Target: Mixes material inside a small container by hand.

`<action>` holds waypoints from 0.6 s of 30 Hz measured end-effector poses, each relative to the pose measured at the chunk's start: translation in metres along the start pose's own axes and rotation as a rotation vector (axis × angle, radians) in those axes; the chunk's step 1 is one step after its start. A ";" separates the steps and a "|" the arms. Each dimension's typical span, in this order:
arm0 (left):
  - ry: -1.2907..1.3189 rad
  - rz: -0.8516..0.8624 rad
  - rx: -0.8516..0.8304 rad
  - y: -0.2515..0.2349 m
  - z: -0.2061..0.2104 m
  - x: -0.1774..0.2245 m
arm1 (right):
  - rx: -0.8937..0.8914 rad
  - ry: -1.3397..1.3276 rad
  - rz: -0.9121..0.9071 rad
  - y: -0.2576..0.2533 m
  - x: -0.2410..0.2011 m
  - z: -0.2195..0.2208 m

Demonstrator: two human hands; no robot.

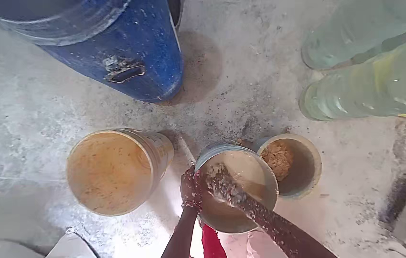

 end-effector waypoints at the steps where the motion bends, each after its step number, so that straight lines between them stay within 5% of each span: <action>1: -0.014 0.003 0.001 0.000 -0.001 0.002 | -0.030 0.026 0.000 -0.011 0.006 -0.009; 6: -0.053 0.010 -0.004 0.000 0.000 0.002 | -0.083 0.027 0.369 -0.024 0.051 -0.057; 11: -0.010 0.035 0.025 -0.001 -0.001 0.000 | -0.066 -0.057 0.604 0.010 0.105 -0.024; 18: 0.026 0.065 0.046 -0.001 0.001 -0.002 | 0.498 -0.496 0.688 0.089 0.072 0.055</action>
Point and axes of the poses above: each hand's wrist, its own y-axis away from the middle knuckle, its own z-axis out of the palm, x = y × z, the point moved 5 cm from there along -y, towards the middle knuckle, and after that the axes turned 12 degrees about -z, right-handed, at the moved point
